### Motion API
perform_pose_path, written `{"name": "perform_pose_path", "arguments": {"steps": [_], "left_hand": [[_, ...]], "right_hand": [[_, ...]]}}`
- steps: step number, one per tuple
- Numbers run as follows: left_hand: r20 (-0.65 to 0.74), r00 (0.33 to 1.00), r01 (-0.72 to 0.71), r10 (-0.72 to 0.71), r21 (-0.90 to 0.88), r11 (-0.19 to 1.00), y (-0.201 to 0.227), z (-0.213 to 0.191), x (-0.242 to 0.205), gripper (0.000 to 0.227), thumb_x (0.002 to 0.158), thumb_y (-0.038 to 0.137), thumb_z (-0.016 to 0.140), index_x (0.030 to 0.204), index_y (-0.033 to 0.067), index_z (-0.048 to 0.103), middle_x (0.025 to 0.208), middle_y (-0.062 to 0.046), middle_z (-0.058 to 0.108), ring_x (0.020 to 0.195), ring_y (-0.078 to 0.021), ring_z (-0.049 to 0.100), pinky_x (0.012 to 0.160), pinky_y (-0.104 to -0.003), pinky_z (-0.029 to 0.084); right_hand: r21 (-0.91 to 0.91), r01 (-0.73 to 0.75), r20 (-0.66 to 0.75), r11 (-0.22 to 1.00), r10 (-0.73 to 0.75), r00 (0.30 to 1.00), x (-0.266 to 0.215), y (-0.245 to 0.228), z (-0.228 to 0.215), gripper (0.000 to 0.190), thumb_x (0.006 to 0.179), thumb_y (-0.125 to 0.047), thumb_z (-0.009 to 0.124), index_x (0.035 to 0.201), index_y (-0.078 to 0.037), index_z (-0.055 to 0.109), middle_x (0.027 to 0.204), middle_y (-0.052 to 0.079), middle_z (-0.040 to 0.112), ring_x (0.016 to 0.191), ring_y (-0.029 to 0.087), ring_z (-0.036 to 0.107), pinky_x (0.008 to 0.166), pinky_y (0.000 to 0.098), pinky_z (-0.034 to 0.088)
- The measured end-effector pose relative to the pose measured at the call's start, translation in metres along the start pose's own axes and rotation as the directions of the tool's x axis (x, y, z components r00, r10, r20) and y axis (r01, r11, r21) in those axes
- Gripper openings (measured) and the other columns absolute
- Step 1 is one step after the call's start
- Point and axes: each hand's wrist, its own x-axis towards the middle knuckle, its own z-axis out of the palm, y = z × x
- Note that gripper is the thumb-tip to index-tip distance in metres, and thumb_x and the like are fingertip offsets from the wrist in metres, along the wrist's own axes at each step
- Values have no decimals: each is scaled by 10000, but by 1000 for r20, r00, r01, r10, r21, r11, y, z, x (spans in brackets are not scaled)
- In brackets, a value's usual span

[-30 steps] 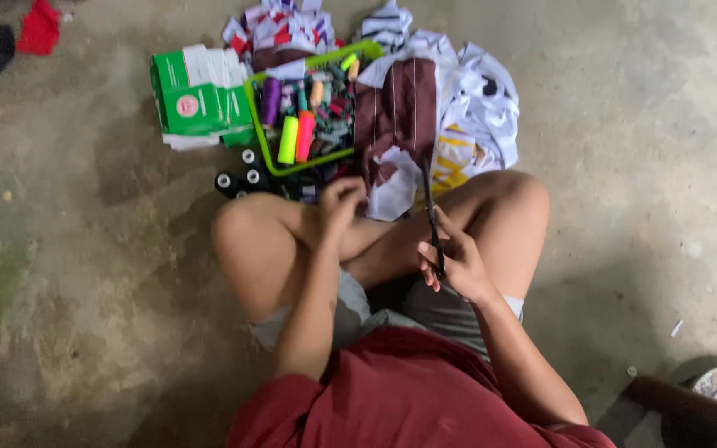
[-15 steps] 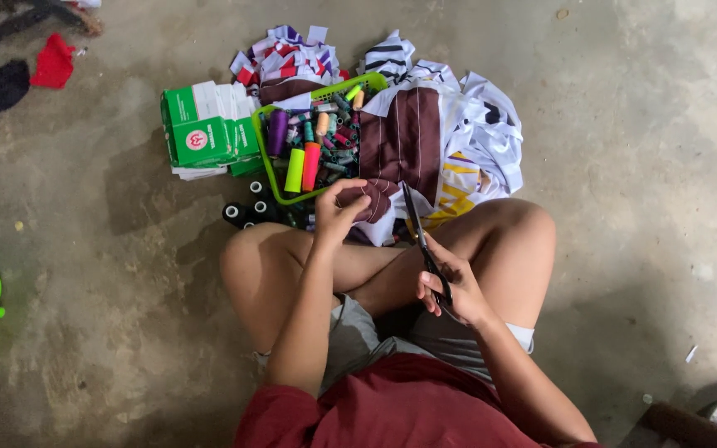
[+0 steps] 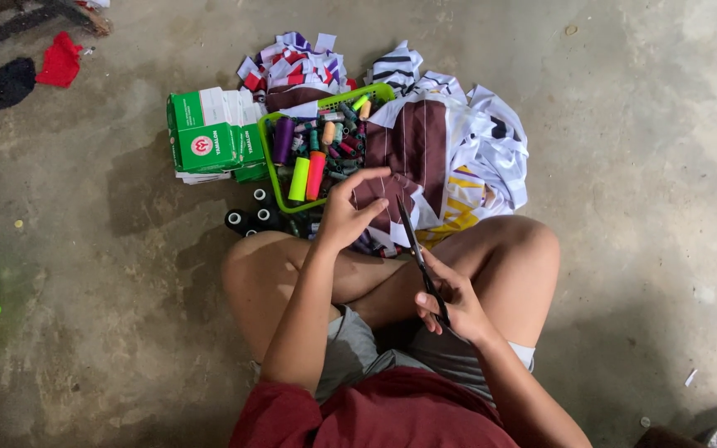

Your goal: The person uses scissors to cut strips of fabric from a brown and white textile piece while sitting on the floor.

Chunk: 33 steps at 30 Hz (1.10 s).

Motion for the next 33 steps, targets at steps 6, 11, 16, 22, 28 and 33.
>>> {"name": "perform_pose_path", "arguments": {"steps": [6,11,16,22,28,33], "left_hand": [[32,986,167,-163,-151,974,-5,12,-10,557,754,-2,784,1293,123,724,1221,-164,729,1201,-255,615,1102,-425,433],[39,972,234,-231,-177,956,-14,15,-14,383,830,27,770,1204,108,775,1089,-115,764,1007,-162,671,945,-329,550],[14,974,224,-225,-184,957,1,12,-8,222,925,77,732,1136,94,800,1038,-118,775,943,-144,702,868,-305,587],[34,998,48,-46,-54,997,12,10,3,331,873,-15,707,1167,110,794,1016,-131,784,924,-183,720,793,-338,609],[76,997,12,11,-304,952,46,17,6,443,864,-104,676,1264,78,735,1178,-165,734,977,-166,666,758,-341,661],[152,976,-63,157,-490,870,69,18,3,578,900,-125,679,1436,69,582,1384,-180,626,1017,-232,703,749,-406,698]], "right_hand": [[-15,35,21,999,-35,999,-1,1,-2,730,872,66,692,1539,18,397,565,246,650,353,268,668,250,324,562],[-11,30,10,999,-30,999,-2,1,-1,714,879,51,688,1532,25,401,547,230,638,344,259,653,241,318,546],[9,38,-1,999,-38,999,-5,0,-1,712,874,47,697,1527,28,412,544,234,637,339,260,649,233,319,537],[33,81,6,996,-81,997,-8,-6,3,704,874,50,693,1522,40,419,548,226,633,335,247,639,231,307,530],[46,163,69,986,-166,984,-9,-18,10,725,884,45,692,1538,64,378,570,237,640,338,250,646,236,302,532],[92,248,144,964,-260,955,-16,-38,18,763,898,17,695,1569,51,331,606,255,640,362,248,645,277,307,557]]}}
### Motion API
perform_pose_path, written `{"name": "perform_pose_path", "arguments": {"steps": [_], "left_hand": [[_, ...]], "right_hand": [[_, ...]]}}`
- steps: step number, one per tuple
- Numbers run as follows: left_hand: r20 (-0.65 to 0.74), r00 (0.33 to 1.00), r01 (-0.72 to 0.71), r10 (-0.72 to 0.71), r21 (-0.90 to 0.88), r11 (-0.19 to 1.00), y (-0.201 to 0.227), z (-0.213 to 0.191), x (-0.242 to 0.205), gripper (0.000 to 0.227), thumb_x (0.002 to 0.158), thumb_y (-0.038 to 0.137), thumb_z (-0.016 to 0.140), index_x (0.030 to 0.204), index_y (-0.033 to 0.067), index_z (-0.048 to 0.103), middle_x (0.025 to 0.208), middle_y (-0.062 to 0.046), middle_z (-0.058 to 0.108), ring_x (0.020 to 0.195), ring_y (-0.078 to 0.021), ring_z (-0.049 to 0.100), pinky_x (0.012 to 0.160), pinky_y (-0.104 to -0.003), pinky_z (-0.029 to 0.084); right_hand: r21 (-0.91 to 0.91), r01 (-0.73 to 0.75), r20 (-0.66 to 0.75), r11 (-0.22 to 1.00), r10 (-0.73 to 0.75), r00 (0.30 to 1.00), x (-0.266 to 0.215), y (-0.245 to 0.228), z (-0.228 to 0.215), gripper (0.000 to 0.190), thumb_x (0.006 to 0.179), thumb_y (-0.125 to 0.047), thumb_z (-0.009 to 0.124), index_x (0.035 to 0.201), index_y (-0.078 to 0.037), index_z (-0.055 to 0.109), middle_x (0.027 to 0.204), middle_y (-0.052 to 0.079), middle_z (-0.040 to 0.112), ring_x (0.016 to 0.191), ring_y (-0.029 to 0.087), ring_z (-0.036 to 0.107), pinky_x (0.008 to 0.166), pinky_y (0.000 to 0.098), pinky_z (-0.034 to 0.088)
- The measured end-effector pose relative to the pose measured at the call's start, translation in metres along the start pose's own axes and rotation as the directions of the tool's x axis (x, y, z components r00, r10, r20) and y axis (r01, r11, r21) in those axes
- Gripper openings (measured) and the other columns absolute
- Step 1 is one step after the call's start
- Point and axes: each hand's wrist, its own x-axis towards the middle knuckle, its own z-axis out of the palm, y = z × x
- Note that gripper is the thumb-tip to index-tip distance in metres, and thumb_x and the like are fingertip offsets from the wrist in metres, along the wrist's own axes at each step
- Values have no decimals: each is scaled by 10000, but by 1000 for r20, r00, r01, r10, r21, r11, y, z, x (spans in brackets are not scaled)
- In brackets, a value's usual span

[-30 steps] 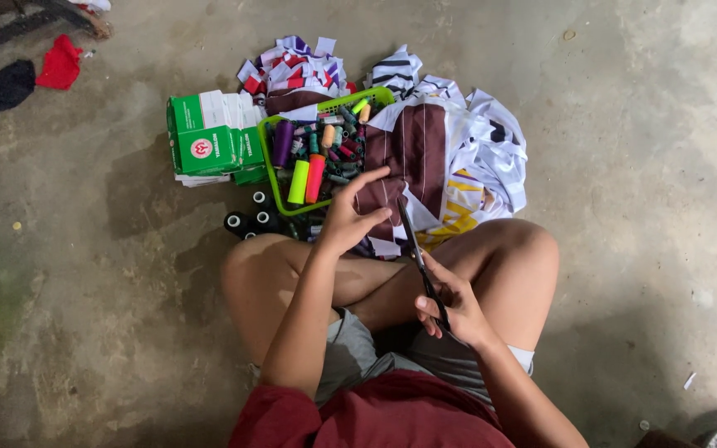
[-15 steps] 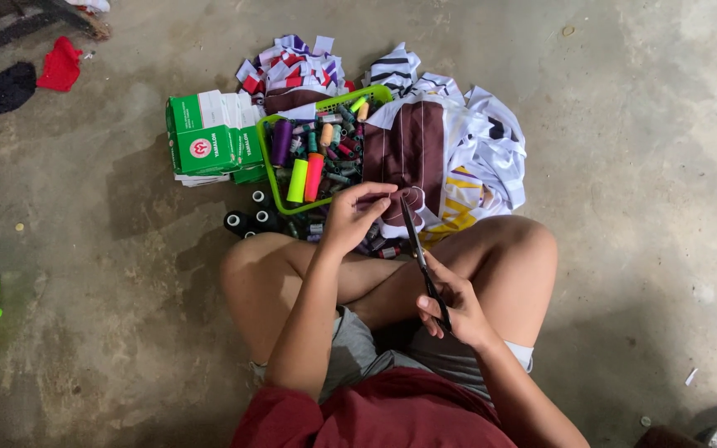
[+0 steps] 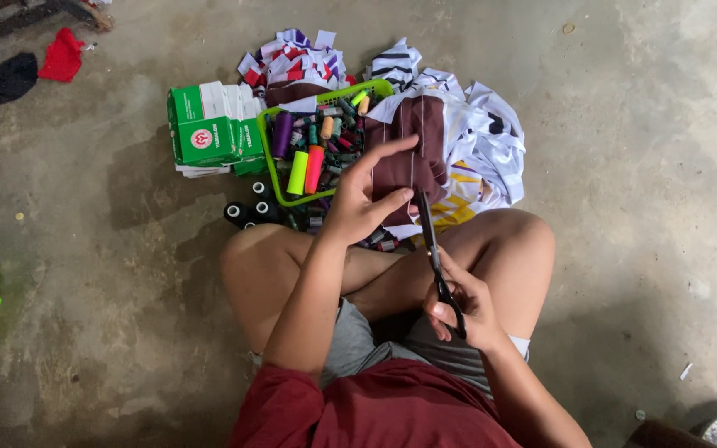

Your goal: The person uses scissors to cut strips of fabric from a brown and white textile piece while sitting on the floor.

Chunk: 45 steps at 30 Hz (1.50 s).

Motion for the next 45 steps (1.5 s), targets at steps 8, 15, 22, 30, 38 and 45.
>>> {"name": "perform_pose_path", "arguments": {"steps": [8,15,22,30,38,45], "left_hand": [[67,997,-50,45,78,996,14,10,8,571,945,-106,664,1471,75,535,1511,-103,538,1066,-240,720,702,-386,711],[113,989,-118,91,269,956,31,25,-2,571,957,-34,682,1494,85,531,1521,-103,543,1325,-246,585,962,-436,644],[92,992,-102,83,231,967,28,30,-4,482,1012,106,685,1478,96,564,1464,-97,609,1316,-195,593,1084,-392,546],[16,995,-101,100,226,969,27,31,-3,398,954,62,733,1346,83,666,1320,-93,686,1209,-141,631,939,-317,603],[-31,998,63,-57,273,960,23,25,-4,540,833,-11,792,1341,107,650,1256,-122,681,1087,-172,639,858,-330,624],[-281,922,349,-265,309,885,-73,-18,-13,660,704,20,858,1324,-8,631,1285,-321,617,1273,-369,566,1017,-498,472]], "right_hand": [[27,56,63,998,-58,996,-6,-17,10,782,936,4,667,1589,75,243,631,264,640,389,274,663,298,326,569],[99,17,64,995,-24,998,-7,-25,20,734,969,-3,618,1592,69,236,633,243,621,410,280,672,313,339,591],[110,18,41,994,-23,999,-13,-25,17,728,963,-2,625,1580,82,249,619,241,609,400,296,673,300,345,591],[97,8,49,995,-13,999,-18,-22,14,739,965,-11,634,1587,66,243,623,235,606,409,291,678,310,348,604],[147,-72,-20,987,75,997,-13,-29,22,753,960,-85,662,1582,64,263,574,220,563,344,284,630,260,330,558],[237,-230,-320,944,300,899,-10,-3,11,654,998,-247,612,1515,82,382,544,116,471,291,195,532,199,269,455]]}}
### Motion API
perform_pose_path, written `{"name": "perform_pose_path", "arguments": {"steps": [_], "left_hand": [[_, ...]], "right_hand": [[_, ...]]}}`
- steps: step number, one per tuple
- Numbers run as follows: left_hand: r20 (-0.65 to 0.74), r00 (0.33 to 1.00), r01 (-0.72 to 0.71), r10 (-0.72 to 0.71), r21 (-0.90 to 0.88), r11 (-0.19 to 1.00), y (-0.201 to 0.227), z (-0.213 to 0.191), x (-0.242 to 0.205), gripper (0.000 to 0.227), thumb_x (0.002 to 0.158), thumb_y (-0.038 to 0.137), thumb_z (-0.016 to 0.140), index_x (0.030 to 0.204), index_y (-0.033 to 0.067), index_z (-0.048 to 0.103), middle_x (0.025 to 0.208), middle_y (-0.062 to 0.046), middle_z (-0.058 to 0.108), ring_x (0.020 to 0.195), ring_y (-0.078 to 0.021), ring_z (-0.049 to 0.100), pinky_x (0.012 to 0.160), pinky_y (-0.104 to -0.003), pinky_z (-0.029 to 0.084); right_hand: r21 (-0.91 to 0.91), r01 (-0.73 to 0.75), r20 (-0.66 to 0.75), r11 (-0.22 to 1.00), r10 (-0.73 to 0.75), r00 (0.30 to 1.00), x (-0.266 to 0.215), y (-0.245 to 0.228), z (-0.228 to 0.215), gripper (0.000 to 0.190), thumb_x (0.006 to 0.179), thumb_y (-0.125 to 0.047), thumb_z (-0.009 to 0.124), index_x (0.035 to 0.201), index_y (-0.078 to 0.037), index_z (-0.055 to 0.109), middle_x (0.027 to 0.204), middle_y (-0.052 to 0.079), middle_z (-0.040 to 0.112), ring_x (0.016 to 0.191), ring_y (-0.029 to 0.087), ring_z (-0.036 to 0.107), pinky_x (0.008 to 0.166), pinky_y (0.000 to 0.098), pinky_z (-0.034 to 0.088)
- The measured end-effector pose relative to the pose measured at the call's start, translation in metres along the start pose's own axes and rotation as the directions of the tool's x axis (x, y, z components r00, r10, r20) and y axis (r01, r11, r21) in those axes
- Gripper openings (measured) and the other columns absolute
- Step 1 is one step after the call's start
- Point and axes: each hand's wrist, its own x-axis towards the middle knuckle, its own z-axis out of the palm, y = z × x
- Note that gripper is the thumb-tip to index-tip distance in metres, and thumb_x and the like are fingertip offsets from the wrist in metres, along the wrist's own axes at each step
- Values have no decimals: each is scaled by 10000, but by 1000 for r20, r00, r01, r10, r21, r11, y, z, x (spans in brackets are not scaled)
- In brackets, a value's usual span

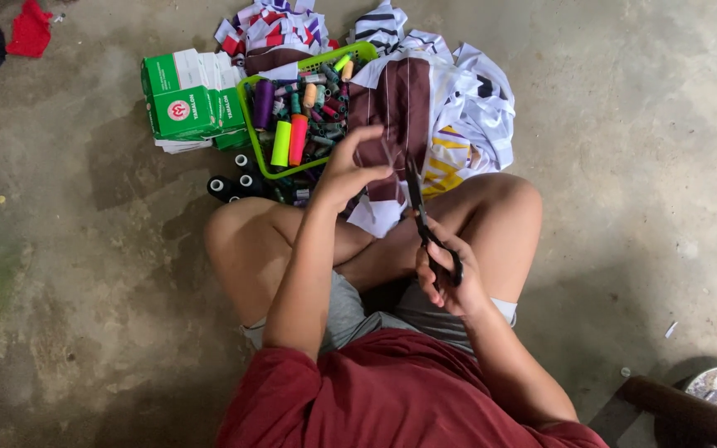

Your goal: The person uses scissors to cut strips of fabric from a brown and white textile piece while sitting on the floor.

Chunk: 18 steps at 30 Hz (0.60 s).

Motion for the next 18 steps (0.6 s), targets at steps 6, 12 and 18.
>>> {"name": "perform_pose_path", "arguments": {"steps": [6,12,18], "left_hand": [[-19,962,255,-272,417,873,-132,-15,-11,245,913,191,709,1139,172,801,1153,-83,769,1174,-303,676,1026,-411,520],[-18,982,173,-191,515,840,-134,-13,-30,231,1004,178,605,1115,119,800,1081,-109,781,1093,-329,710,977,-425,551],[73,997,-28,27,12,1000,-17,2,-65,234,979,143,636,1134,106,808,1072,-123,794,1040,-213,714,959,-353,541]], "right_hand": [[-63,-67,-150,996,57,987,2,27,-30,594,1017,-245,581,1526,7,409,560,99,448,303,222,536,206,273,416],[-184,17,-65,983,-30,997,3,25,-34,629,1024,-182,572,1569,16,327,592,110,471,354,239,579,246,293,475],[-455,158,-64,876,-209,976,3,23,-37,771,981,-34,590,1639,-83,191,701,255,655,427,272,653,295,275,504]]}}
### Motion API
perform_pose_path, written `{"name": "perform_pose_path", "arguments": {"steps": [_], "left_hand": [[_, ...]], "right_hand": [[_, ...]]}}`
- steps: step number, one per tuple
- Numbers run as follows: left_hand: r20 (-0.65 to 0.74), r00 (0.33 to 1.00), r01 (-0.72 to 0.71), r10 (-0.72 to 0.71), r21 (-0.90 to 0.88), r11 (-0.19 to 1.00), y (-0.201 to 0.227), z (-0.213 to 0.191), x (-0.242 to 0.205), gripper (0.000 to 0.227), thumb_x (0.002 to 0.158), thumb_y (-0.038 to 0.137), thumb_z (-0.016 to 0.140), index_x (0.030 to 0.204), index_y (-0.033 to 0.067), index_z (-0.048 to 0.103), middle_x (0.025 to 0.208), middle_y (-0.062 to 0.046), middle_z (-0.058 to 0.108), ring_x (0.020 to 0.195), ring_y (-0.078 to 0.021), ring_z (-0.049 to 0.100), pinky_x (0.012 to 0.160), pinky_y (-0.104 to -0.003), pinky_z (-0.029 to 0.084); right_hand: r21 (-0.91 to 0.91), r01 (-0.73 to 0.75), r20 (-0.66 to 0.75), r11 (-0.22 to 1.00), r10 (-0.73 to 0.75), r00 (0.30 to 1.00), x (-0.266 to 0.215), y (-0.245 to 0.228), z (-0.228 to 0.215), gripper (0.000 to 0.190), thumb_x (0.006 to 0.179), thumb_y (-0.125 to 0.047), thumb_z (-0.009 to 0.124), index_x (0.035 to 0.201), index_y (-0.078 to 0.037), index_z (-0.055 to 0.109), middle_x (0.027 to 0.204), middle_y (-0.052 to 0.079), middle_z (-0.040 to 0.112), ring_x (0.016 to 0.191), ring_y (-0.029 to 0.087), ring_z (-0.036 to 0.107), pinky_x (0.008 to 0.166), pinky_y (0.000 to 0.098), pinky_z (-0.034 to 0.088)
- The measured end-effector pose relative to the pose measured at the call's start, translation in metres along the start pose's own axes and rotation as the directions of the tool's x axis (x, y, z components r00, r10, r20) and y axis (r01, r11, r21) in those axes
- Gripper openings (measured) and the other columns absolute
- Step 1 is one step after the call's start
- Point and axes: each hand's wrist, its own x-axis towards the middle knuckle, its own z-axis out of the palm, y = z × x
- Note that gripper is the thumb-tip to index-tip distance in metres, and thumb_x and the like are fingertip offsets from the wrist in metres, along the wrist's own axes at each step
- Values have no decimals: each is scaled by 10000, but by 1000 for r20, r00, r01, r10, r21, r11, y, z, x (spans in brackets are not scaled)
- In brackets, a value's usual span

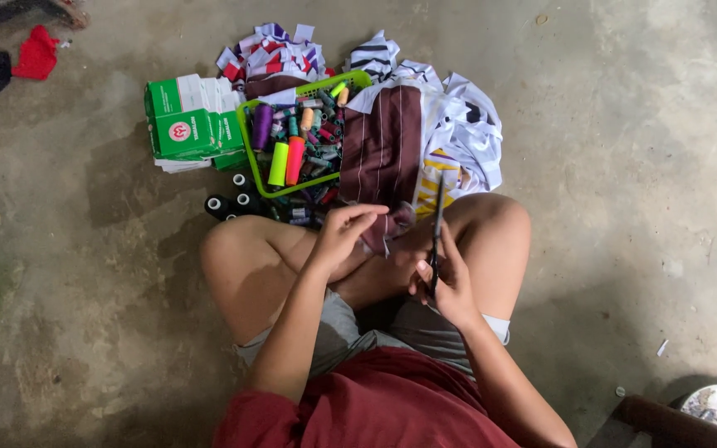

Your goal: The person uses scissors to cut strips of fabric from a brown and white textile piece while sitting on the floor.

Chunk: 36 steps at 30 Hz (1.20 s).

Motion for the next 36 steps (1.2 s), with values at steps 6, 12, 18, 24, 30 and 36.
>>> {"name": "perform_pose_path", "arguments": {"steps": [6,12,18,24,30,36], "left_hand": [[179,984,43,8,-280,959,49,17,-31,287,937,119,674,1193,34,770,860,-41,759,789,-65,671,845,-232,545],[174,984,82,-22,-344,935,6,21,-43,426,816,32,764,1241,14,753,1008,-126,783,904,-128,695,866,-274,576],[-70,986,131,-154,-259,957,-19,2,-58,359,822,36,762,1180,33,789,1046,-135,783,932,-164,713,889,-301,578],[215,846,530,-488,-233,815,-56,11,-84,415,876,182,805,1244,4,730,1195,-175,727,1101,-253,678,966,-379,570],[-62,801,567,-596,-240,788,-164,18,-33,558,869,200,772,1389,64,624,1322,-138,658,1217,-298,633,980,-520,555],[-267,943,-231,198,-96,968,17,27,6,227,1044,222,598,1162,167,784,1158,-27,763,1113,-117,645,1036,-304,475]], "right_hand": [[-118,-8,-45,993,3,999,7,-23,12,817,940,-33,666,1635,-97,240,805,241,681,438,265,648,345,310,554],[-43,-83,-48,996,81,996,8,2,6,839,833,49,770,1573,-71,393,778,285,701,510,328,714,377,377,625],[-157,-209,-81,965,198,977,2,-17,-2,825,792,78,785,1537,-56,456,732,291,692,511,338,717,431,416,663],[-181,-331,-53,926,327,943,4,-3,-5,861,768,175,648,1561,-7,369,777,350,692,525,374,725,498,466,672],[-536,61,-111,842,-141,984,34,28,-13,771,731,134,639,1484,107,471,1427,398,516,1353,511,472,1168,610,331],[-361,349,-277,865,-456,846,50,-21,4,944,814,209,688,1634,-74,315,967,245,691,850,307,749,765,393,642]]}}
